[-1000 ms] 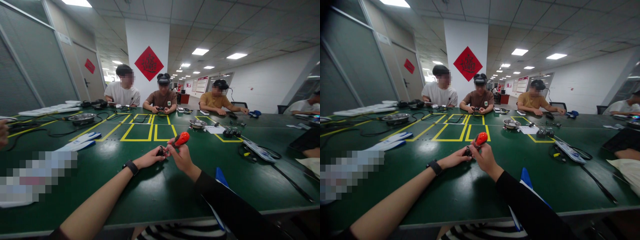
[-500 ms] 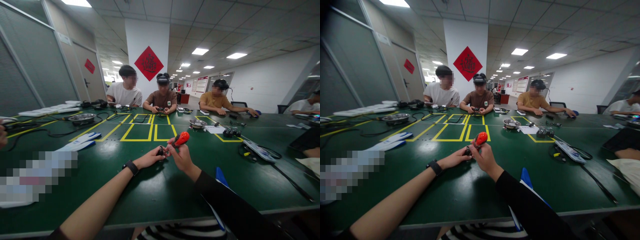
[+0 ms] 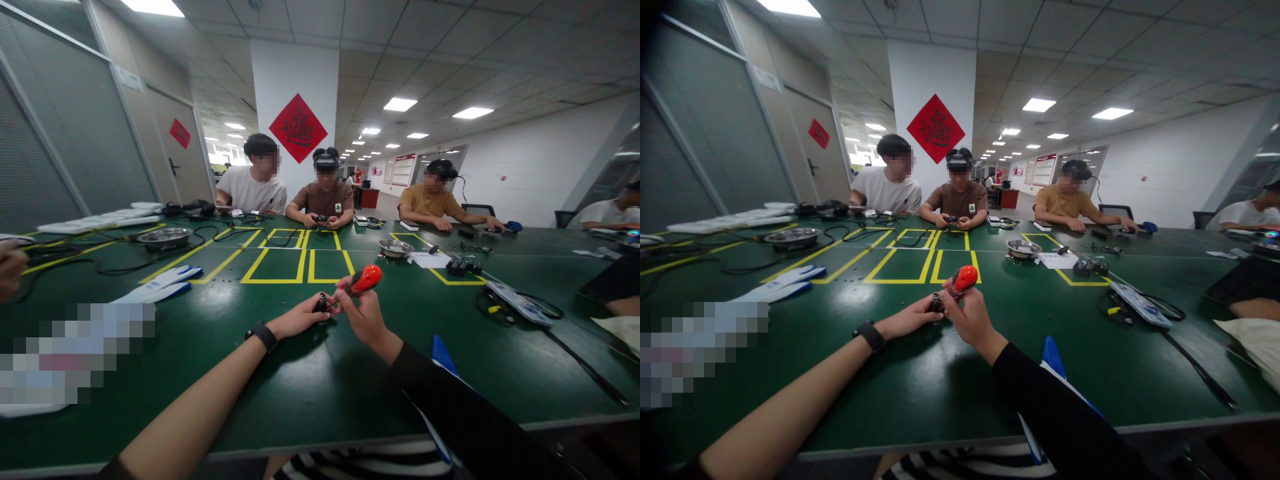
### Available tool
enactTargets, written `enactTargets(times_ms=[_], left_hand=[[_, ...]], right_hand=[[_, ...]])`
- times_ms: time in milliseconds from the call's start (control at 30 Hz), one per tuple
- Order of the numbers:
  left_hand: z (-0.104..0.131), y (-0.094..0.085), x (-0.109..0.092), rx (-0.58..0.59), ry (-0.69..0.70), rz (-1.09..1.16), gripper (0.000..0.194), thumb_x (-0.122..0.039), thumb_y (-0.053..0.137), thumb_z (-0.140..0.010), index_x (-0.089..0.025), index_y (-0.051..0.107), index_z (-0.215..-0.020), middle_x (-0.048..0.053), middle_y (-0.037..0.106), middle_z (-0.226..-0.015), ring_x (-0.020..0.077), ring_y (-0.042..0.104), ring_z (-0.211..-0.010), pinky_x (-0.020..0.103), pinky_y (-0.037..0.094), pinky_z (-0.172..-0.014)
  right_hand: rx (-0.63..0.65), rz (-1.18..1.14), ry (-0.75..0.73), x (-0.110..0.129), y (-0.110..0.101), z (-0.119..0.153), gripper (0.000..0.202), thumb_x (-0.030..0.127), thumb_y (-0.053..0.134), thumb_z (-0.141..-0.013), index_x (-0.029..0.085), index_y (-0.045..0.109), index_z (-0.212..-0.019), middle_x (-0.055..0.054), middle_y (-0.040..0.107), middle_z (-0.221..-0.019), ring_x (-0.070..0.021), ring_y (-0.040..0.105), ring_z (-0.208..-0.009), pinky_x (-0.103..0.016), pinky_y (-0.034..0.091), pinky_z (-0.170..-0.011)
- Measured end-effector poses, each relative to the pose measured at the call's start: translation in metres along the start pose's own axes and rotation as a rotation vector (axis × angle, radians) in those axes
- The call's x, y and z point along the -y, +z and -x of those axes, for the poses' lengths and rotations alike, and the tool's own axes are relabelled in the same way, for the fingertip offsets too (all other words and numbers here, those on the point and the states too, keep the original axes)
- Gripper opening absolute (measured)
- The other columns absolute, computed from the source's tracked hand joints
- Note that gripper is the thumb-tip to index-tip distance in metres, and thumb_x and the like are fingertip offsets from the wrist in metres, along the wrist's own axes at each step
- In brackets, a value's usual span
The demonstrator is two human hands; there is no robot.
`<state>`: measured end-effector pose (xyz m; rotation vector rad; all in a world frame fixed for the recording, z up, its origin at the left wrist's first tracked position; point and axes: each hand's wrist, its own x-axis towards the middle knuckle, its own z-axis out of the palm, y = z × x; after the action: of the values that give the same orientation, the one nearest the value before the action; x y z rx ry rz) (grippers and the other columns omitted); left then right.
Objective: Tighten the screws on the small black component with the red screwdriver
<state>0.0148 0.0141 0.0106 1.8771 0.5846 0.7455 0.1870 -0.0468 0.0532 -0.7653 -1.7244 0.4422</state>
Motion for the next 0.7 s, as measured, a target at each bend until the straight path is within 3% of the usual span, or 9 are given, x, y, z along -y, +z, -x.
enactTargets(times_ms=[333,700], left_hand=[[0.0012,-0.0003,0.0008,0.008,-0.001,-0.030,0.042,-0.012,0.057,-0.074,-0.016,0.044,-0.114,0.004,0.057,-0.104,0.0170,0.052,-0.099,0.036,0.036,-0.095],[0.0006,0.0001,0.0010,0.011,-0.014,-0.026,0.040,-0.016,0.056,-0.076,-0.016,0.045,-0.114,0.004,0.057,-0.103,0.0170,0.052,-0.096,0.035,0.037,-0.092]], right_hand=[[0.005,-0.002,0.010,0.0016,0.0002,0.0001,0.018,0.031,0.049,-0.086,0.017,0.056,-0.095,-0.004,0.064,-0.075,-0.0168,0.062,-0.069,-0.030,0.049,-0.070],[-0.006,-0.015,0.019,-0.0004,0.0014,0.0008,0.018,0.031,0.050,-0.086,0.017,0.056,-0.094,-0.004,0.064,-0.077,-0.0155,0.061,-0.066,-0.028,0.049,-0.067]])
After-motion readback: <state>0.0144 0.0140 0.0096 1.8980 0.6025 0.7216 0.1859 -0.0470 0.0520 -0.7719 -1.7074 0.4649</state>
